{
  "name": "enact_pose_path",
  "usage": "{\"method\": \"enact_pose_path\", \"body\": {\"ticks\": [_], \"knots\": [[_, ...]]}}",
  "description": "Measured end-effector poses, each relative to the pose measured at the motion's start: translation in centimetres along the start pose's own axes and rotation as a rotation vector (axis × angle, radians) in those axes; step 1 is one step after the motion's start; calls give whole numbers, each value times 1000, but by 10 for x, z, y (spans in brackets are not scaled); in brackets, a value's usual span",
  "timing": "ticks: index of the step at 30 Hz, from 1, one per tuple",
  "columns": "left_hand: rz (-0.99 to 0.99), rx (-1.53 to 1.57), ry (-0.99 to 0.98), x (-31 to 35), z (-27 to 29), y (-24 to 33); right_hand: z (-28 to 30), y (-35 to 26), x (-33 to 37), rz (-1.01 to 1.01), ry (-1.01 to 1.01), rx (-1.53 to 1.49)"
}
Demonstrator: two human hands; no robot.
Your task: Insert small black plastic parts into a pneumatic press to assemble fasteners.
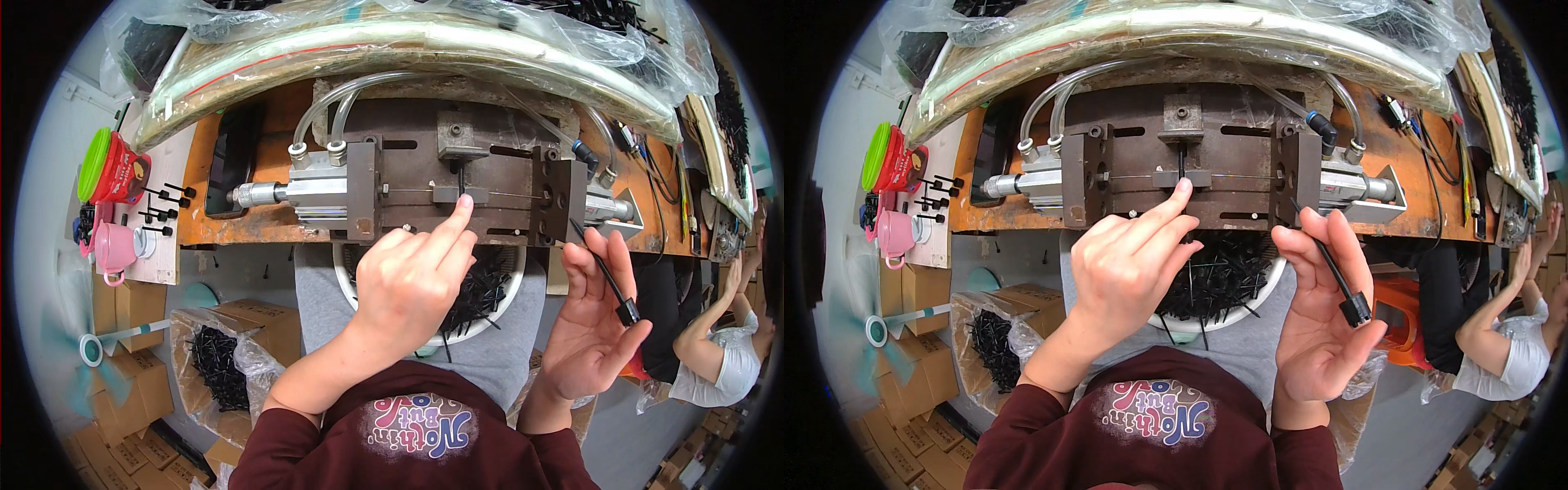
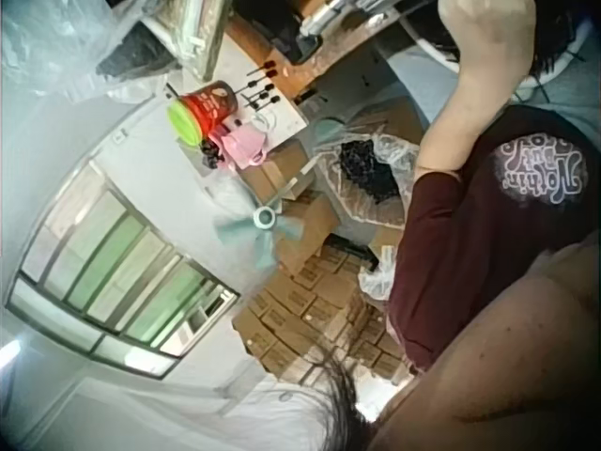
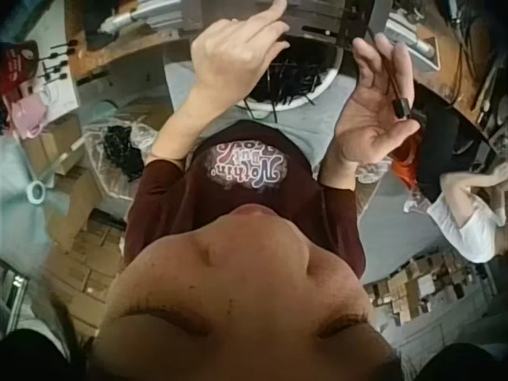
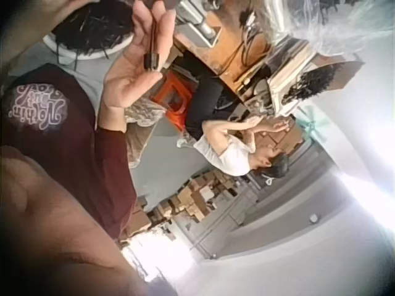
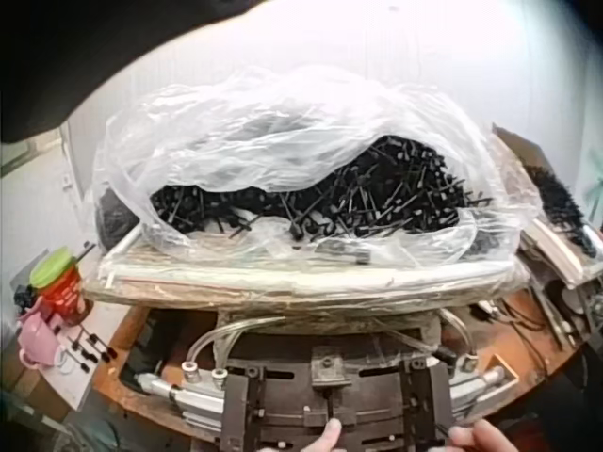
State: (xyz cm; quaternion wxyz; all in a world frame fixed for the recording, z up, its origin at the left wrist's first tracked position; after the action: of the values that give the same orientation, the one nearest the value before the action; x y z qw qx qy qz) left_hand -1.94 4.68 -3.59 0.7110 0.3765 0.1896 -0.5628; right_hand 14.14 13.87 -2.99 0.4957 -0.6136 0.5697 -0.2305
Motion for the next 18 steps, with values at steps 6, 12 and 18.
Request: {"method": "enact_pose_path", "body": {"ticks": [6, 12, 18], "knots": [[21, 6, -4, 0, -1, -1, -2, -4, -1, 202, -248, 238], [26, 11, 8, 2, 0, -4, -28, -5, -4, 542, -422, 814], [8, 201, -181, 12, 22, -3, -36, 17, -12, 599, -545, 919]]}}
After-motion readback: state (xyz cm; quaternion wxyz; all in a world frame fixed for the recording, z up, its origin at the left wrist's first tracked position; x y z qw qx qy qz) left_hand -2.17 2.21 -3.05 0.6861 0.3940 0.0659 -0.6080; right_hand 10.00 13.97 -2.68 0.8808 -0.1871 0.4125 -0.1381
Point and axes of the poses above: each hand's wrist, its own x-axis away from the middle knuckle, its own z-axis out of the back of the hand, y = z × x, the point moved 3 cm from there along -x, towards the middle knuckle, and after that the axes turned 12 degrees about y, right-handed, at the moved point
